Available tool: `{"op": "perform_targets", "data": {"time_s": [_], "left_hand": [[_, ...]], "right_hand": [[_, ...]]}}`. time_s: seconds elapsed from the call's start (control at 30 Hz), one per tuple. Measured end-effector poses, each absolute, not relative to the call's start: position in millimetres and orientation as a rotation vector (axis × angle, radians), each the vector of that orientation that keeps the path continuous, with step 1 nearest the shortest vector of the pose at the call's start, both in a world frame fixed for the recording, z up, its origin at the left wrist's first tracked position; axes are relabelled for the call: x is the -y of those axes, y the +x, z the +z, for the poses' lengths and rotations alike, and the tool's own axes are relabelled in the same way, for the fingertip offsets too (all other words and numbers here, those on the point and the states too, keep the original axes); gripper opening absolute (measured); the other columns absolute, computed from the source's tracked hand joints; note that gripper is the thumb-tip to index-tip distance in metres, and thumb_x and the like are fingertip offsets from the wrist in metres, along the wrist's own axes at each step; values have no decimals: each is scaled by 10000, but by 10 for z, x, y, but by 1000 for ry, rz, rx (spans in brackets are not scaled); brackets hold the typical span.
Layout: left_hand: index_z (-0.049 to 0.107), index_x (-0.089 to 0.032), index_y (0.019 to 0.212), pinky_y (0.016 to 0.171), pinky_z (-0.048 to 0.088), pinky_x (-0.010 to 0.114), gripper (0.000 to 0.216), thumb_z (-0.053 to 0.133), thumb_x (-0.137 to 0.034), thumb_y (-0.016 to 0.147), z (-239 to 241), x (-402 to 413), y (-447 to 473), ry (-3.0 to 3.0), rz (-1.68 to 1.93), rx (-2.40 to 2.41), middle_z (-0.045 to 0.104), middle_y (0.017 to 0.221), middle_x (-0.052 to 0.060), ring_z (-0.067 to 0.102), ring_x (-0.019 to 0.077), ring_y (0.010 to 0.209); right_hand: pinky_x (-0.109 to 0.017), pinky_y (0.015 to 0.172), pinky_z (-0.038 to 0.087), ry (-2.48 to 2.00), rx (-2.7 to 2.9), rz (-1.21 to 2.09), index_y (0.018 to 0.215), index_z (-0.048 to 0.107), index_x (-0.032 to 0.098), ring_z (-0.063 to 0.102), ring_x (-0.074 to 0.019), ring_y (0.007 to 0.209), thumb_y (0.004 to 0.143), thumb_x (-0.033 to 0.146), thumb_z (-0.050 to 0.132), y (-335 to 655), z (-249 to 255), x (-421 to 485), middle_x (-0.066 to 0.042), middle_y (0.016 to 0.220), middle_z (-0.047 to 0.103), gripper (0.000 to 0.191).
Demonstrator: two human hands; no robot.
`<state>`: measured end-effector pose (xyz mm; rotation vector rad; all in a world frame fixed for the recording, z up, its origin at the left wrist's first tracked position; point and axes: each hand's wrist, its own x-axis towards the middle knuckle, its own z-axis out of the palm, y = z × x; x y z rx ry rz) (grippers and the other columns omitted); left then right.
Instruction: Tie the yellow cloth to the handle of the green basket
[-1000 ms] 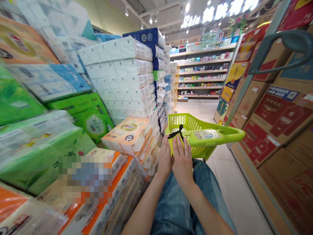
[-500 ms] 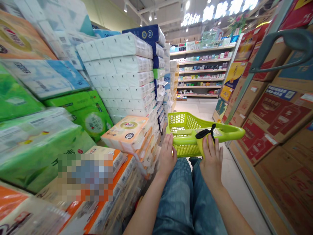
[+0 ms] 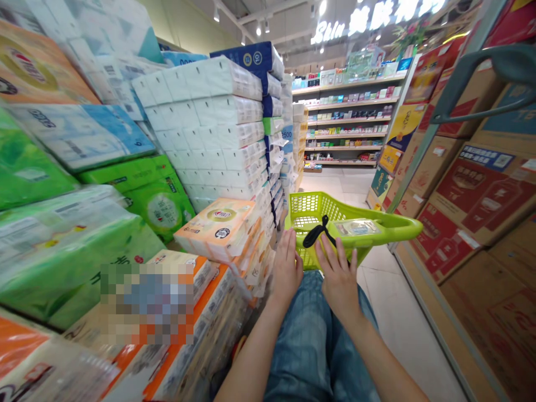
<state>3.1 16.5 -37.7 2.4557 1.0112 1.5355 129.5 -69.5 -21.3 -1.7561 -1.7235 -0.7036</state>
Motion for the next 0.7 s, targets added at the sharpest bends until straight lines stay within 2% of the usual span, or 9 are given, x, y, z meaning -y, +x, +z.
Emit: {"op": "perform_targets", "data": {"time_s": [0.13,0.27,0.43,0.57,0.7], "left_hand": [[115,-221,1579,1202,314,510,741,357,-31,905,-373,-138,32,2489,1516,-1020,305,1613,110,226,231,1510],[73,-201,1582,1195,323,515,773,356,-19,887,-403,-135,43,2530,1494,-1087,281,1622,124,213,237,1513],[26,-187,1582,1160,383,519,807,379,-27,874,-460,-175,73,2600,1527,-1207,333,1593,157,260,259,1494],[36,-162,1579,1124,439,502,808,391,-19,867,-481,-187,71,2608,1532,-1283,369,1571,177,317,265,1470],[38,-169,1581,1153,392,511,834,397,-9,846,-472,-169,40,2651,1505,-1253,344,1587,160,284,259,1485]], "right_hand": [[-668,1172,174,-1865,1537,-704,1586,138,258,163,-313,1520,833,25,395,1633,-167,804,-79,1600,344,829],[-666,1159,224,-1881,1438,-630,1592,98,200,111,-338,1526,814,30,384,1505,-110,767,-123,1634,244,846],[-586,1179,274,-1788,1605,-612,1583,161,165,105,-305,1530,842,35,385,954,-117,580,-107,1619,292,784],[-558,1178,298,-1704,1707,-603,1574,209,190,132,-291,1527,840,19,383,857,-132,527,-78,1612,320,774],[-574,1190,261,-1720,1759,-672,1578,190,228,167,-276,1522,829,3,382,1185,-170,640,-56,1606,336,805]]}}
